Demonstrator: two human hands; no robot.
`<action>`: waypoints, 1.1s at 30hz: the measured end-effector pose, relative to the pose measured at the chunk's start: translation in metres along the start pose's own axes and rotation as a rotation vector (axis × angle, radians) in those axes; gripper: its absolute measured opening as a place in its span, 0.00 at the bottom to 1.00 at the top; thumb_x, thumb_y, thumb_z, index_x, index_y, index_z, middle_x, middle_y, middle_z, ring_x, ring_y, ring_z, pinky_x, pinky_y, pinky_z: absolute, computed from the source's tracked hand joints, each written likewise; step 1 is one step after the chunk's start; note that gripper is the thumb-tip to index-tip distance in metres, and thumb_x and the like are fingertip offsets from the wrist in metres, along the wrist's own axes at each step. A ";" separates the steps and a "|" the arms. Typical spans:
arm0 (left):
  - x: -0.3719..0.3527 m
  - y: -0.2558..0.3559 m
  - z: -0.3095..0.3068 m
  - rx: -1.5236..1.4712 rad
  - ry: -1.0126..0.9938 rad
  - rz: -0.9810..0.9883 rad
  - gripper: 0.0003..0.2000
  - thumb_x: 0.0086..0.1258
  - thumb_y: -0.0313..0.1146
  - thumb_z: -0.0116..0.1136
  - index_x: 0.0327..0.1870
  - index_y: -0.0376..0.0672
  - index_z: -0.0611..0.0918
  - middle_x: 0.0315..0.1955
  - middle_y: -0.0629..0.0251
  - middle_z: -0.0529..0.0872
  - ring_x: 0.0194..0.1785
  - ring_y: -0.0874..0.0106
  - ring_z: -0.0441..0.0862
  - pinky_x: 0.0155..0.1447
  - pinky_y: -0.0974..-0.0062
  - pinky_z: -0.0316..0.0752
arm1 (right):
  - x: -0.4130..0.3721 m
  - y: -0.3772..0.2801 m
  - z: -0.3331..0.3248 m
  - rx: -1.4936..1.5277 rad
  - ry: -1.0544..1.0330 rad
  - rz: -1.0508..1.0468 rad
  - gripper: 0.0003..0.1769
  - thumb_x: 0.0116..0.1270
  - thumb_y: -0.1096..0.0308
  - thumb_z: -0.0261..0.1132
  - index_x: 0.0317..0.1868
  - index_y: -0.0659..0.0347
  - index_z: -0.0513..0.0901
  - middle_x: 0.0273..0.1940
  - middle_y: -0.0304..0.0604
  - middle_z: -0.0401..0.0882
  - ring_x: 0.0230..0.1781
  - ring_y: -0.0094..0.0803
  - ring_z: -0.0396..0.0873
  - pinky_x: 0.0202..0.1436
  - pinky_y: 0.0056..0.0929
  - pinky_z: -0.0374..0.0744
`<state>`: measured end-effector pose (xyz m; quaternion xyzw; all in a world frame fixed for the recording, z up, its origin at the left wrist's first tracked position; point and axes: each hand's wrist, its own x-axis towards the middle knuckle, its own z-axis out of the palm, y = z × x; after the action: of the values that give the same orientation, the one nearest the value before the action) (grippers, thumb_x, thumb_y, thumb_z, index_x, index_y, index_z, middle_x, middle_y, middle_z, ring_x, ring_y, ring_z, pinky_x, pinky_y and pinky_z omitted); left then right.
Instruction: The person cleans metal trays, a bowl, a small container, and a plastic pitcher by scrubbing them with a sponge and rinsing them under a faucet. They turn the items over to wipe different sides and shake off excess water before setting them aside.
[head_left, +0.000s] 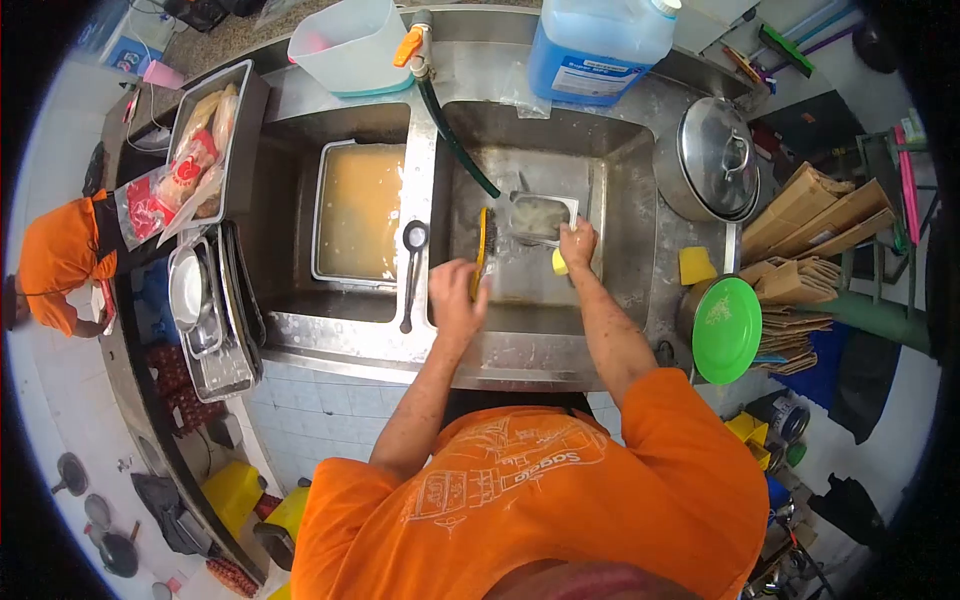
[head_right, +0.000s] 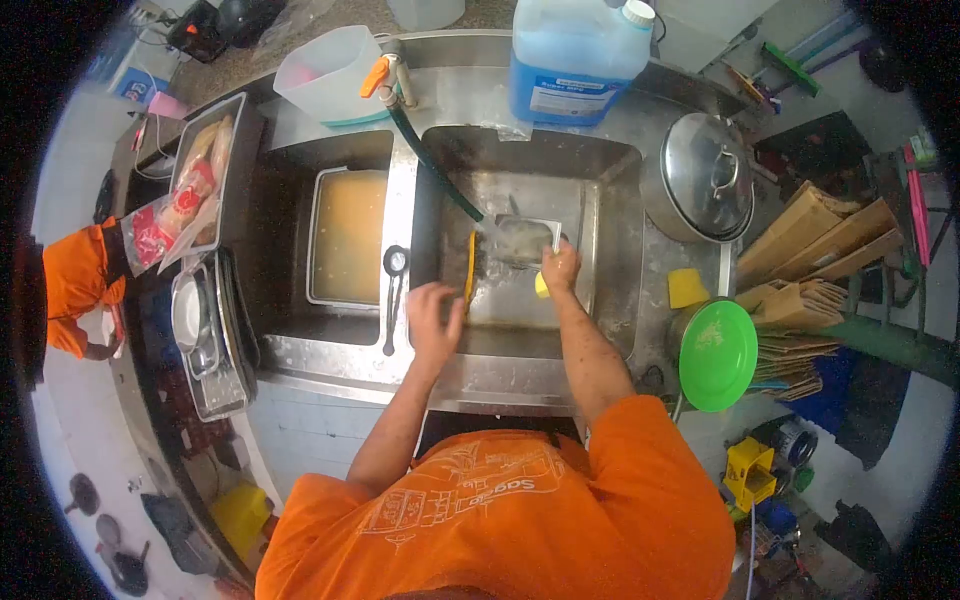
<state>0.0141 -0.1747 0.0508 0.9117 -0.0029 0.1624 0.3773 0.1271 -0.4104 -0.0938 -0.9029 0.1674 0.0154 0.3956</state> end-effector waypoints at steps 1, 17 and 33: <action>0.007 0.016 0.009 0.015 -0.068 -0.050 0.13 0.61 0.34 0.64 0.44 0.42 0.79 0.42 0.56 0.78 0.51 0.55 0.73 0.56 0.59 0.65 | 0.001 0.000 0.001 0.008 -0.004 -0.031 0.13 0.52 0.66 0.69 0.36 0.67 0.84 0.30 0.59 0.83 0.35 0.54 0.82 0.42 0.44 0.79; -0.045 -0.037 0.072 -0.118 -0.279 -0.457 0.14 0.62 0.37 0.65 0.45 0.40 0.80 0.45 0.50 0.79 0.53 0.49 0.74 0.58 0.58 0.68 | 0.039 0.040 0.037 -0.059 -0.014 0.319 0.23 0.48 0.66 0.67 0.46 0.68 0.82 0.46 0.64 0.82 0.49 0.55 0.81 0.55 0.40 0.78; -0.050 -0.041 0.069 -0.268 -0.282 -0.591 0.18 0.62 0.41 0.65 0.44 0.34 0.80 0.40 0.48 0.83 0.46 0.54 0.81 0.53 0.61 0.75 | 0.031 0.001 0.033 -0.244 -0.102 0.238 0.22 0.52 0.63 0.68 0.46 0.65 0.81 0.49 0.57 0.81 0.51 0.51 0.79 0.57 0.43 0.76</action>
<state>-0.0073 -0.1981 -0.0379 0.8291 0.1879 -0.0829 0.5201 0.1596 -0.3960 -0.1218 -0.9161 0.2498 0.1280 0.2862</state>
